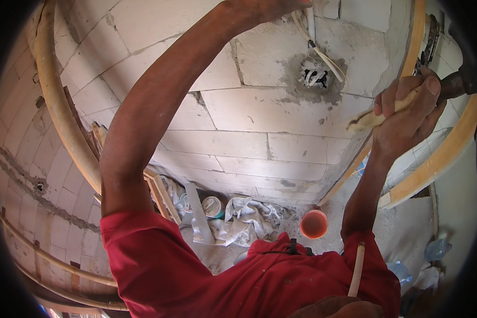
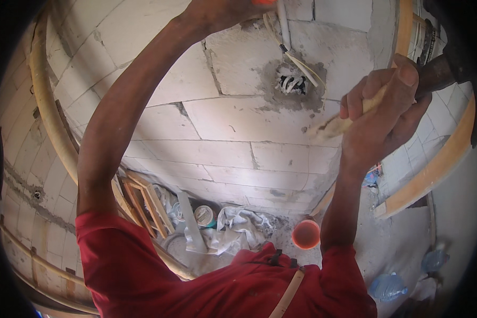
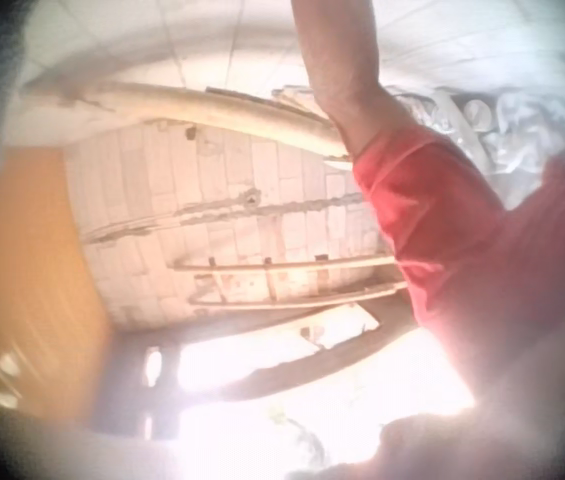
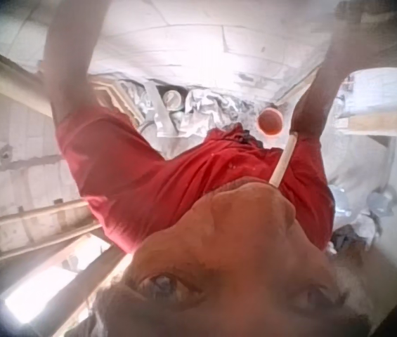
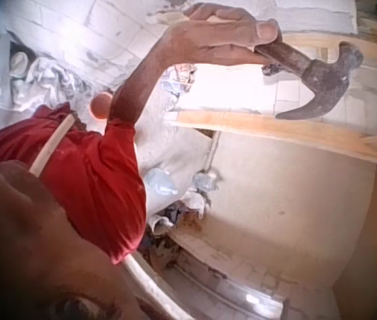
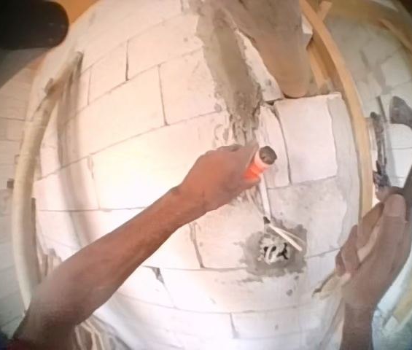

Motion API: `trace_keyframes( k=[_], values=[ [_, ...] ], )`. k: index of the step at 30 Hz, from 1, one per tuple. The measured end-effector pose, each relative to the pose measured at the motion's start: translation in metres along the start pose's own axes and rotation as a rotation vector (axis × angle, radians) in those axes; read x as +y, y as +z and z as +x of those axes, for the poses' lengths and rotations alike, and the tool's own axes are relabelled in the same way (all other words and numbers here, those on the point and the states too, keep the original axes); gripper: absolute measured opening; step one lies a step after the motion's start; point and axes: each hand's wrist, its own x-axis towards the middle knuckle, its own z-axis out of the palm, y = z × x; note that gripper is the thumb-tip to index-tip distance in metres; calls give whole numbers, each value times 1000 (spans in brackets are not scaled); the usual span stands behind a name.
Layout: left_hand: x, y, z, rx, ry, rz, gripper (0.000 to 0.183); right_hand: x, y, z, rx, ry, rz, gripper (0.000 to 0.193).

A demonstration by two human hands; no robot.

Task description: The person uses a hammer and chisel to chip away at a tiled wall to create a recess. They then insert a black electrical box into the hole, adjusting the wires and securing the box with the hammer. The person repeats this process for a second electrical box nearby.

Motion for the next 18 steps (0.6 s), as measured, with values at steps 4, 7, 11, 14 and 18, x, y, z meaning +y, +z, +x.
trace_keyframes(
  k=[4, 7, 11, 14, 18],
  values=[
    [11, -27, -10, -83, -154, 60, 34, 44, 24, 2, -383, 35, -290, 39],
    [9, -13, -11, -124, -179, -107, 36, 14, 19, 8, -381, 109, -356, 39],
    [14, -26, -18, -150, -265, -175, 41, 13, 27, 12, -43, -74, 81, 36],
    [-5, 25, -6, 27, -107, -84, 47, 75, 27, 16, -469, -301, -620, 40],
    [-9, 5, -28, 30, -153, 36, 52, 21, 29, 11, -354, -31, -268, 37]
  ],
)
